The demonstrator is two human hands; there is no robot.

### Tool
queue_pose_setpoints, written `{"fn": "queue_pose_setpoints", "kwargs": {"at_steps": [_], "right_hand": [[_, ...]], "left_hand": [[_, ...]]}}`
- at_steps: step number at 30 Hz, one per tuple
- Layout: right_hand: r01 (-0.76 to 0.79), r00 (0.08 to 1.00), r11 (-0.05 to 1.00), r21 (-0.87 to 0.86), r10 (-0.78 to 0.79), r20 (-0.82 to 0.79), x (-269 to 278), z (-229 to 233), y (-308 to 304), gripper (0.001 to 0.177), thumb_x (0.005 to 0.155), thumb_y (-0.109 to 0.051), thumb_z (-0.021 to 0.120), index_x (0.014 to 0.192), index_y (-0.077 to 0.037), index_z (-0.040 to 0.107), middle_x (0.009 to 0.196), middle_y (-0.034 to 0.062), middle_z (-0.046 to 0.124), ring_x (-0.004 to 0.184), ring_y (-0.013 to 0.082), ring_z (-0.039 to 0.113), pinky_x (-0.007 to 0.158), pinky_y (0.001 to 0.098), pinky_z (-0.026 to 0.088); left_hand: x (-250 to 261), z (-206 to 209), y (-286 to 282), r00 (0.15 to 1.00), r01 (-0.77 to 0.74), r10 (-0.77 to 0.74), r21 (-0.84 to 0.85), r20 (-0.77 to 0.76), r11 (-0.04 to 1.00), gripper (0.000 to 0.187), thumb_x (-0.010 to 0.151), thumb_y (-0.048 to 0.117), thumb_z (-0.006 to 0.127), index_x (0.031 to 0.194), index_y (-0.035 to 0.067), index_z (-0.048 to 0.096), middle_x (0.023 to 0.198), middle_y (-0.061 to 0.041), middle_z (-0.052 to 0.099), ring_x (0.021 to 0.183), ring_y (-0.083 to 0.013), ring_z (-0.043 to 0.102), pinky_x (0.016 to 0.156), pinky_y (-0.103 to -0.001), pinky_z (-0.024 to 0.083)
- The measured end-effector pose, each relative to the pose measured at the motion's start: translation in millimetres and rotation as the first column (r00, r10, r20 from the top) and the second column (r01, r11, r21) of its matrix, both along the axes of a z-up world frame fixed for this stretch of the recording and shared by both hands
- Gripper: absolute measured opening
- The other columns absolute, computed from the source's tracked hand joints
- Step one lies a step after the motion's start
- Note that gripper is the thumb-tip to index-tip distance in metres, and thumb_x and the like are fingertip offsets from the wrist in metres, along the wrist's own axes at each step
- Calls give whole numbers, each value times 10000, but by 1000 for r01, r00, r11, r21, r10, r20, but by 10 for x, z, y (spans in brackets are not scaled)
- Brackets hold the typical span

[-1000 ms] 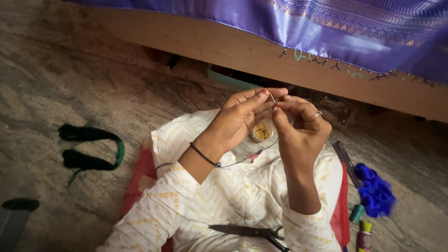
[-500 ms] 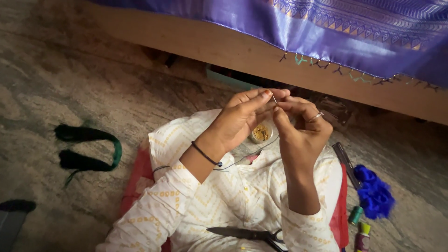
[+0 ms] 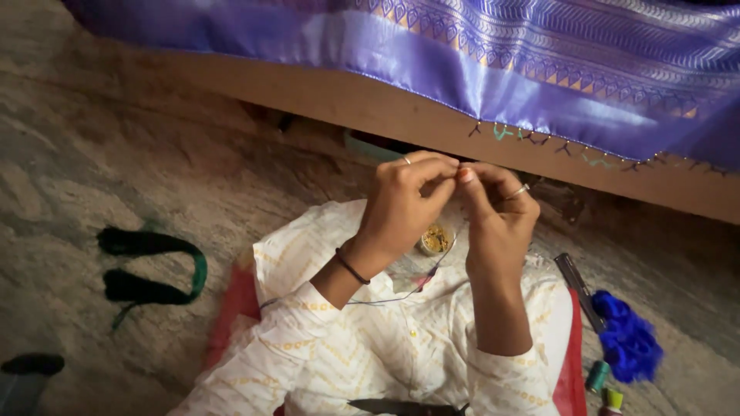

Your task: Attaching decorative tassels and beads to the edge of a purple fabric saree.

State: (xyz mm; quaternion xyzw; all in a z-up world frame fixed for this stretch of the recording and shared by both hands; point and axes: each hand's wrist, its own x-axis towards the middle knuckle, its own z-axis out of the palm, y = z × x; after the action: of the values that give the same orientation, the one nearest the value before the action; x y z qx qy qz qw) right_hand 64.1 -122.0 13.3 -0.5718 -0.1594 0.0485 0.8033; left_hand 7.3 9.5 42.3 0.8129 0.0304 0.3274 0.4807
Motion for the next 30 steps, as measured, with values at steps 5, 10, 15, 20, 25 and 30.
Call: {"fn": "queue_pose_setpoints", "kwargs": {"at_steps": [5,10,15,20,25,30], "right_hand": [[118,914,890,441,76,-398,311,78,-92,55,1027,-9,595,1058,30,618,1075,132,691,980,194,739,836,269,593],[183,848,841,510,128,-515,536,-172,-177,41,1030,61,593,1069,54,603,1067,135,652,951,213,737,916,268,587],[127,879,934,335,50,-474,425,58,-58,142,984,58,616,1104,-16,599,1034,112,670,936,201,740,875,253,596],[-15,824,892,451,267,-500,364,389,72,211,980,-181,603,1051,6,668,1006,120,704,930,189,708,838,290,591],[-119,873,900,420,296,-387,462,209,62,125,1024,-144,662,1068,-28,683,1011,71,686,937,155,648,828,280,528],[-109,911,924,367,241,-335,416,219,95,115,1016,-126,649,1035,-17,682,996,72,693,912,145,632,813,276,521]], "left_hand": [[254,-227,127,936,198,-348,-908,62,370,141,953,129,681,1029,11,688,908,-24,758,738,-99,726,683,-242,592],[353,31,185,927,171,-373,-926,36,336,209,937,221,724,1077,67,713,753,107,571,578,27,423,468,-180,290],[475,14,133,890,268,-437,-925,131,269,176,937,218,759,1047,83,744,794,97,639,504,26,340,434,-192,226],[474,82,48,935,181,-351,-914,46,363,174,965,220,737,1036,61,747,918,24,743,704,37,582,499,-157,298],[476,14,14,941,192,-335,-897,53,399,170,955,201,742,1025,47,753,893,22,735,681,29,560,480,-154,304],[470,-61,20,940,187,-338,-899,46,397,186,963,192,732,1043,24,732,910,4,750,693,18,587,502,-165,330]]}}
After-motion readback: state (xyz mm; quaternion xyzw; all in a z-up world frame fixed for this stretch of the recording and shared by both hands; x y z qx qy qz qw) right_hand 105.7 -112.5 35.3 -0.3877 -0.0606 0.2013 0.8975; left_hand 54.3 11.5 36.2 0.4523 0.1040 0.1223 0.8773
